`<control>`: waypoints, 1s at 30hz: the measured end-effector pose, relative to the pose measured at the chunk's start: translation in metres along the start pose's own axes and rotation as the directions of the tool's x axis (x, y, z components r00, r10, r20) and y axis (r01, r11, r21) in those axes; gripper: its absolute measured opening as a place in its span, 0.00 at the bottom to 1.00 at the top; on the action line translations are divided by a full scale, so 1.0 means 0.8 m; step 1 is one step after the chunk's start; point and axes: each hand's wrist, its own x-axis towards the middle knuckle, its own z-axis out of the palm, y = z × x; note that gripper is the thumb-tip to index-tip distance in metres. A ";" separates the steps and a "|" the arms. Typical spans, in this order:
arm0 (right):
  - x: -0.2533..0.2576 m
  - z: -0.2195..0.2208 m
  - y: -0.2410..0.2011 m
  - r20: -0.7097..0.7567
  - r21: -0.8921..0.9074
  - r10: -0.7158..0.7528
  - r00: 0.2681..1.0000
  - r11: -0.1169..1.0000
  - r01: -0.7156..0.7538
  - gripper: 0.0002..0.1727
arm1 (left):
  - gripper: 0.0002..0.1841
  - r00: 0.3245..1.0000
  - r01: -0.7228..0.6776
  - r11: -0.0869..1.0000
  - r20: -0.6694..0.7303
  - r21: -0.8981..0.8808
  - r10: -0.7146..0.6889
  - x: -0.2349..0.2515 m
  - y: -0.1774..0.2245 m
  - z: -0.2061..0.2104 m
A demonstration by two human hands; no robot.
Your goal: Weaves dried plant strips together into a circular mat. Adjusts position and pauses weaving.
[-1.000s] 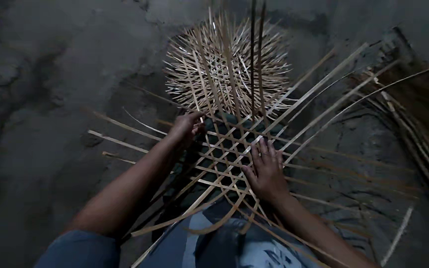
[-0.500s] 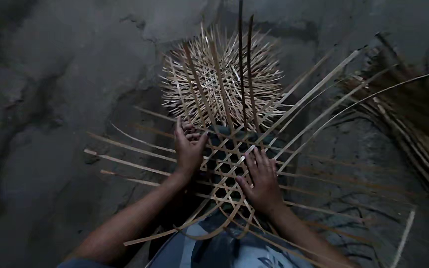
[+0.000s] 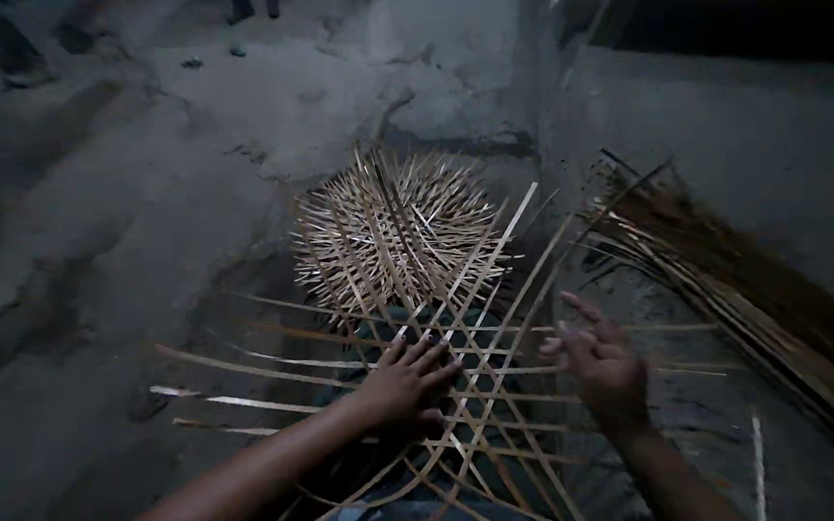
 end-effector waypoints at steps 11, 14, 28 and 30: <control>0.050 -0.132 -0.049 -0.086 -0.296 -0.125 0.988 0.950 0.094 0.44 | 0.44 0.990 -0.139 0.976 0.057 0.166 0.132 0.030 0.018 -0.044; 0.038 -0.143 -0.060 -0.094 -0.285 -0.144 0.985 0.952 0.112 0.43 | 0.46 0.990 -0.128 0.975 0.085 0.182 0.114 0.032 0.015 -0.045; -0.018 -0.161 -0.056 -0.245 -0.194 -0.205 0.948 0.968 0.159 0.37 | 0.49 0.865 0.280 0.902 -0.494 0.328 -0.088 0.109 -0.107 -0.231; -0.040 -0.134 -0.028 -0.235 -0.137 -0.107 0.966 0.988 0.076 0.35 | 0.48 0.794 0.377 0.890 -0.585 0.256 -0.168 0.107 -0.125 -0.273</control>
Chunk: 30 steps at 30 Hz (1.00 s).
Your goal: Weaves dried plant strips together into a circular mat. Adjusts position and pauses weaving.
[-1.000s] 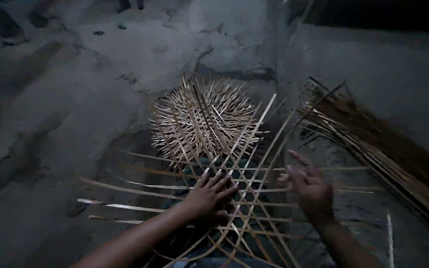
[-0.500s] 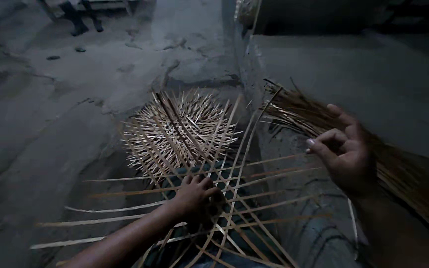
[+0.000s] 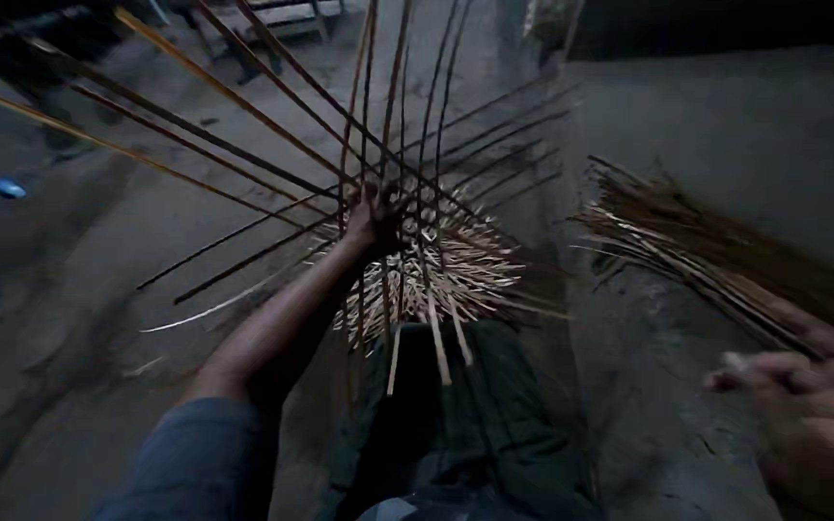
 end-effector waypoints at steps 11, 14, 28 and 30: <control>-0.068 0.165 0.027 0.458 0.150 0.198 0.866 0.944 -0.295 0.23 | 0.48 0.911 0.284 0.958 -0.301 -0.039 -0.282 0.037 -0.006 -0.096; -0.048 0.190 0.021 0.461 0.270 0.120 0.879 0.925 -0.268 0.22 | 0.48 0.894 0.308 0.949 -0.319 -0.072 -0.314 0.036 0.009 -0.112; -0.103 0.226 0.038 0.382 0.337 -0.401 0.832 0.899 0.279 0.21 | 0.38 0.821 0.538 0.749 0.442 -0.388 -0.361 -0.203 0.074 0.105; -0.138 0.221 0.052 0.379 0.416 -0.458 0.804 0.861 0.294 0.14 | 0.41 0.819 0.545 0.753 0.427 -0.369 -0.384 -0.243 0.084 0.111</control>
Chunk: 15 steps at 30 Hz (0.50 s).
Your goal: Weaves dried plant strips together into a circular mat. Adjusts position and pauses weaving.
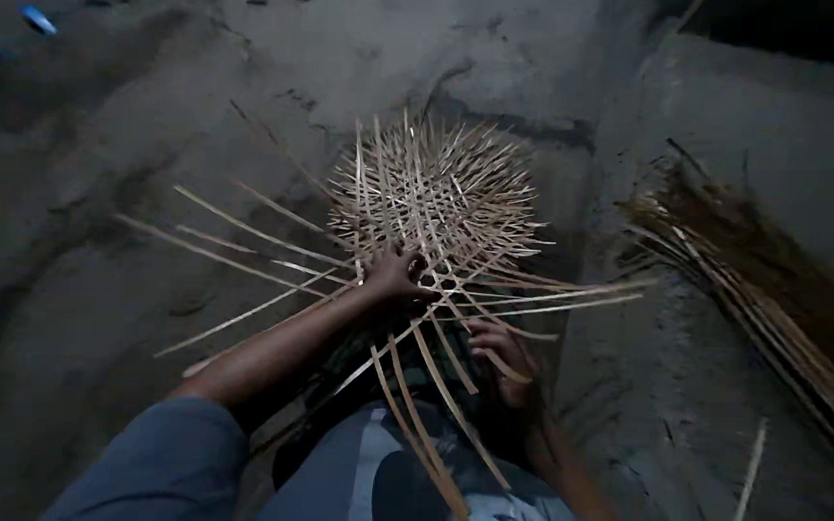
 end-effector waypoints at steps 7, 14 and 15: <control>-0.020 0.002 -0.014 0.045 0.030 -0.003 0.999 1.000 0.002 0.17 | 0.35 0.926 -0.311 0.950 -0.217 0.025 0.309 0.000 0.027 0.015; 0.026 0.012 -0.001 0.156 0.188 0.083 0.984 0.976 -0.112 0.24 | 0.35 0.903 -0.430 0.874 0.086 0.225 0.422 0.050 0.019 0.081; 0.034 0.016 -0.001 0.174 0.286 0.139 0.975 0.940 -0.185 0.26 | 0.35 0.904 -0.427 0.880 0.109 0.209 0.413 0.051 0.020 0.079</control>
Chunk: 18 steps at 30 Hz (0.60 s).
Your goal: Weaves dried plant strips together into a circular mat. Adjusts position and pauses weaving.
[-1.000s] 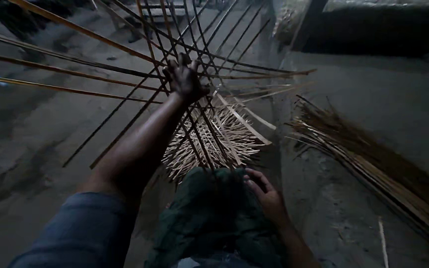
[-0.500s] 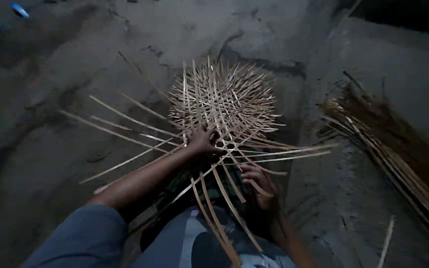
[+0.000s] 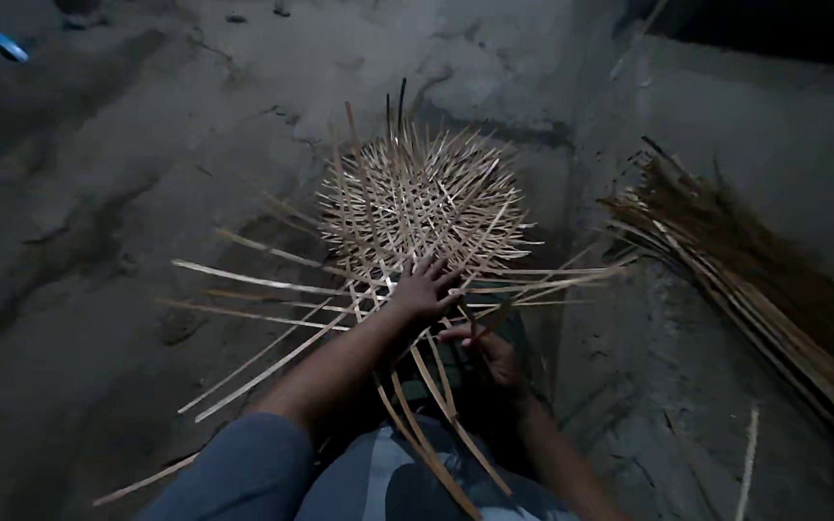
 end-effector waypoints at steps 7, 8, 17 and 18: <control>0.022 0.009 0.028 0.203 0.158 0.117 0.972 0.976 -0.151 0.36 | 0.35 0.997 0.029 0.999 0.073 -0.022 -0.028 0.012 -0.008 -0.003; 0.020 0.012 0.026 0.188 0.213 0.174 0.967 0.953 -0.213 0.35 | 0.34 0.996 0.036 0.999 0.078 -0.019 -0.034 0.014 -0.009 -0.001; -0.004 0.017 0.027 -0.085 0.505 0.411 0.908 0.803 -0.316 0.30 | 0.34 0.997 0.052 0.999 0.058 0.000 -0.052 0.029 -0.010 0.009; -0.004 0.019 0.026 -0.100 0.486 0.427 0.899 0.809 -0.330 0.29 | 0.33 0.996 0.057 0.998 0.063 -0.003 -0.057 0.030 -0.009 0.008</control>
